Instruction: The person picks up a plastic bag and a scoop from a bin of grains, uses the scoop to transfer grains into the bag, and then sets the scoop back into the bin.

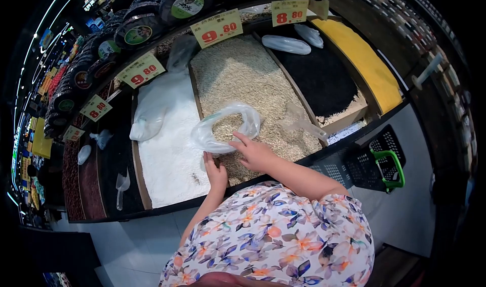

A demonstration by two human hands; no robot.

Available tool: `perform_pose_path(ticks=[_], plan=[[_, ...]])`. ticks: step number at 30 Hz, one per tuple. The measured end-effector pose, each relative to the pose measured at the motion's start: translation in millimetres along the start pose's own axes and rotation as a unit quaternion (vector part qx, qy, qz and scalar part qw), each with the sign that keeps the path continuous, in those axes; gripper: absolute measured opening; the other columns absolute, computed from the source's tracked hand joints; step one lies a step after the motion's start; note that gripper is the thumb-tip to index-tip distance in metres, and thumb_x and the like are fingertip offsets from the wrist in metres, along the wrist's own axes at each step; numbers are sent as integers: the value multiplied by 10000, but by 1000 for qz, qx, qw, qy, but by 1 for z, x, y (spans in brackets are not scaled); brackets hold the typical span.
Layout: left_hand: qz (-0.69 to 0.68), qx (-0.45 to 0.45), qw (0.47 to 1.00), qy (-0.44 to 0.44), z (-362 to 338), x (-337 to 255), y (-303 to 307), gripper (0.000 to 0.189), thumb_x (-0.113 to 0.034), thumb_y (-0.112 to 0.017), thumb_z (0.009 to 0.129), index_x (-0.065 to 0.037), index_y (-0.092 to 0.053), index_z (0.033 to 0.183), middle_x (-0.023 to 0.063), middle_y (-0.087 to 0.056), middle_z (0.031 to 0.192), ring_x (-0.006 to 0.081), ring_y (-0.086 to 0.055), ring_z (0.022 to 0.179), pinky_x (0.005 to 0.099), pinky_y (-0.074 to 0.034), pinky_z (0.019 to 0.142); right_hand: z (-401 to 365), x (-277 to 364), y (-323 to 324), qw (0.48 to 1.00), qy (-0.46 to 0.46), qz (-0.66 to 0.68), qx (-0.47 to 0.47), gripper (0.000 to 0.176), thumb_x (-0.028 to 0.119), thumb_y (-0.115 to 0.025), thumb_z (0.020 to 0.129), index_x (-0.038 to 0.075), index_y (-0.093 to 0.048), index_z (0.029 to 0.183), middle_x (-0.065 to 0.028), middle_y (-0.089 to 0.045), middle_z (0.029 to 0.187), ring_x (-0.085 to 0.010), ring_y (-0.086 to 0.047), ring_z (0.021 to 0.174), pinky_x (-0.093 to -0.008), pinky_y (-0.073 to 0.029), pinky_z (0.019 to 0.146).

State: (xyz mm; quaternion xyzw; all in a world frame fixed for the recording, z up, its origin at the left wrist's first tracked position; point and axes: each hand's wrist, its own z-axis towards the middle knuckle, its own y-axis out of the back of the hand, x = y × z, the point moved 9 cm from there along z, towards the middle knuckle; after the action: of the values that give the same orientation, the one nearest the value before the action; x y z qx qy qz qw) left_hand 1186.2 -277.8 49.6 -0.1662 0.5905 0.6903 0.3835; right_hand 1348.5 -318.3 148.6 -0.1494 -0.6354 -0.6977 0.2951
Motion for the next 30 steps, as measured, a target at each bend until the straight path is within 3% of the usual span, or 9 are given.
perform_pose_path(ticks=[7,9,13,15,25,28,30], plan=[[21,3,1000,16,0,3,-1,663,-31,-499,732,15,-248,1343,265,-221,1383,414,-194,1296,445,-202,1060,16,-13,-17,999,-10,-45,-23,596,124,-658,681,134,-426,1230,-131,-476,1176,-304,-536,999,-389,-475,799],[19,0,1000,7,-1,2,-1,659,-31,-499,730,8,-256,1341,266,-221,1382,423,-200,1289,452,-204,1058,22,-20,-8,996,-28,-53,-64,510,91,-648,669,123,-499,1156,-117,-534,999,-305,-548,915,-392,-471,773],[7,0,1000,1,0,-1,-1,651,-37,-504,733,-2,-269,1338,266,-221,1382,431,-206,1283,458,-210,1055,32,-25,-1,996,-6,-56,-64,317,110,-619,698,106,-585,1013,-102,-547,917,-299,-540,893,-408,-475,731],[-1,-1,1000,6,1,-4,1,649,-42,-513,737,-9,-273,1339,264,-221,1383,433,-211,1280,456,-216,1052,33,-21,6,996,7,-48,-78,160,115,-622,703,92,-618,861,-90,-549,824,-296,-542,851,-405,-469,701],[-5,10,1000,1,11,-15,11,749,-71,-613,700,-5,-248,1351,264,-229,1382,427,-215,1282,441,-223,1051,32,-5,51,987,17,43,-156,126,88,-632,700,80,-605,823,-86,-558,831,-298,-549,804,-397,-460,680],[-71,-10,997,-16,28,-27,26,800,-98,-658,682,5,-231,1352,258,-250,1373,407,-232,1281,426,-227,1051,28,2,73,981,27,22,-191,137,94,-633,697,83,-601,829,-84,-570,837,-301,-556,788,-396,-462,683],[-147,1,989,-22,41,-38,31,829,-120,-681,674,19,-219,1349,259,-296,1344,389,-284,1260,412,-250,1041,28,7,70,988,42,0,-149,141,105,-634,705,84,-597,839,-78,-579,842,-298,-570,783,-389,-467,681]])
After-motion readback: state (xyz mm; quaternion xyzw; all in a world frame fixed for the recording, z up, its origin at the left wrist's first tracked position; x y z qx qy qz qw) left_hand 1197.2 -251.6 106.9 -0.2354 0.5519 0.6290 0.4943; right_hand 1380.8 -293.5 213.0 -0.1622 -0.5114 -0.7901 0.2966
